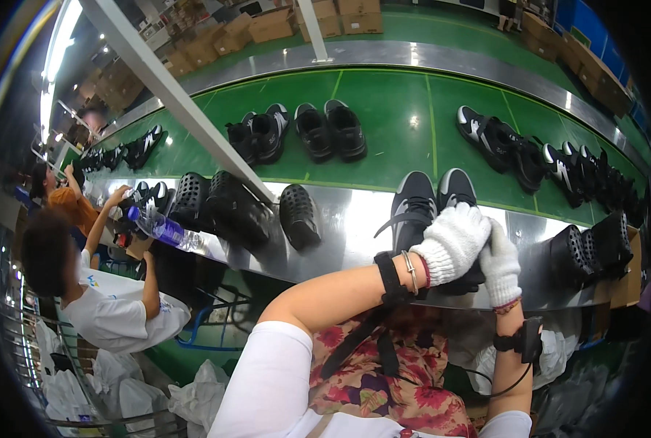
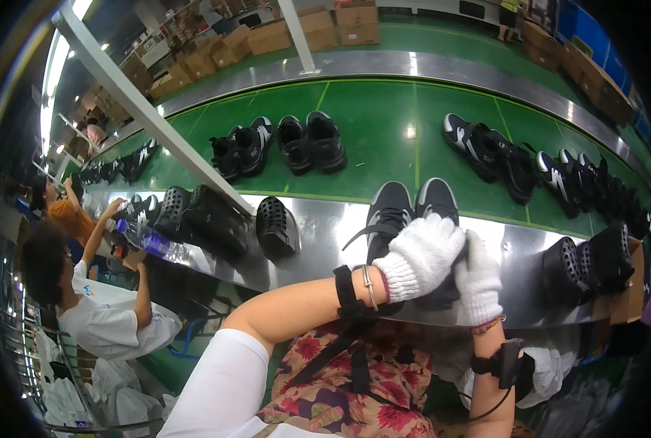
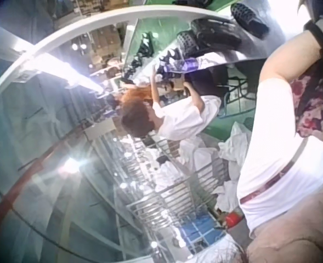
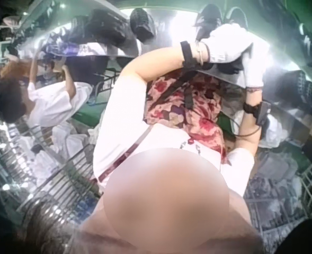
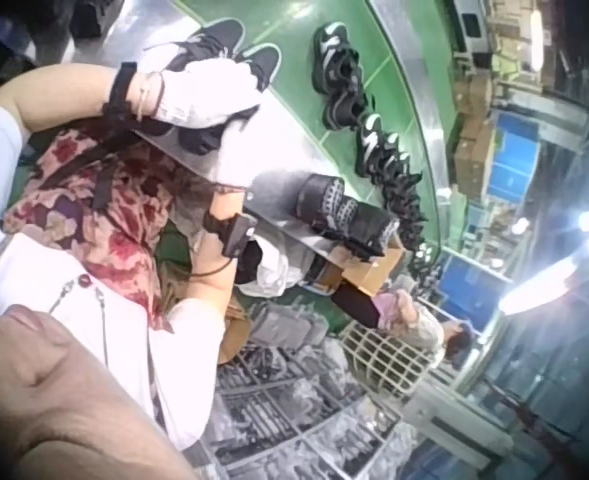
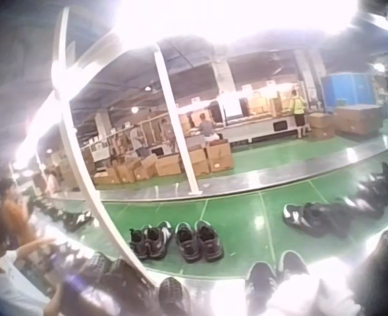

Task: The worker is performing quality checks and packaging on finished shoes at a conveyor belt workstation.

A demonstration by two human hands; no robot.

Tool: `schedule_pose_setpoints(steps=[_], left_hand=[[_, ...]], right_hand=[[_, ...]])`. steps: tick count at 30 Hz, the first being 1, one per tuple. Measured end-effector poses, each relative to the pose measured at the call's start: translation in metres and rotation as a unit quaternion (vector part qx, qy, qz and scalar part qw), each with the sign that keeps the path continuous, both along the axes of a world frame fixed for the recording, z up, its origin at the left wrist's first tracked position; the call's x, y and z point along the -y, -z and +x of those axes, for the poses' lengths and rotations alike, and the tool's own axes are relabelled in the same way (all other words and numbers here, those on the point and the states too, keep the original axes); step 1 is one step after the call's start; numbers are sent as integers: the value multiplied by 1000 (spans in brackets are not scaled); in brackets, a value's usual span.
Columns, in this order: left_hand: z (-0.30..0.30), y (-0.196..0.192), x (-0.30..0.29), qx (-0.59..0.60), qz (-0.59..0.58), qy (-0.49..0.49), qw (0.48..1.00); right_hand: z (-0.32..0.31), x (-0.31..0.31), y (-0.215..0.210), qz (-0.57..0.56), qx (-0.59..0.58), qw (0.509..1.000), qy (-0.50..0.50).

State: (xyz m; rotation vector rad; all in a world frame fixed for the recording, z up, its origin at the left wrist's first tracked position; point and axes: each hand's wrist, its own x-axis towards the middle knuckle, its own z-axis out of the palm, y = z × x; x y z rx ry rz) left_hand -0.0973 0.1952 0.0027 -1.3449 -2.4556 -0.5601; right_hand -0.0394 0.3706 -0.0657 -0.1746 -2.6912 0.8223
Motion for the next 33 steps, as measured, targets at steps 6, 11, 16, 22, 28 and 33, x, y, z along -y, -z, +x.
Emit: schedule_pose_setpoints(steps=[6, 11, 16, 22, 28, 33], left_hand=[[22, -36, 85, 20, 232, 51, 971], [26, -23, 161, -26, 285, -133, 949], [32, 4, 198, 68, 317, -177, 929], [49, 37, 196, 204, 349, -211, 890], [69, 34, 188, 319, 154, -149, 923], [48, 27, 122, 431, 148, -205, 866]], right_hand=[[10, 4, -57, 69, 134, 986, -75], [16, 17, -135, 102, 45, 994, -14], [-14, 70, -150, 78, -92, 987, -105], [57, -48, -139, 62, -164, 981, 80], [152, -218, -140, 179, -46, 927, 326], [138, -269, -115, 223, 109, 939, 238]])
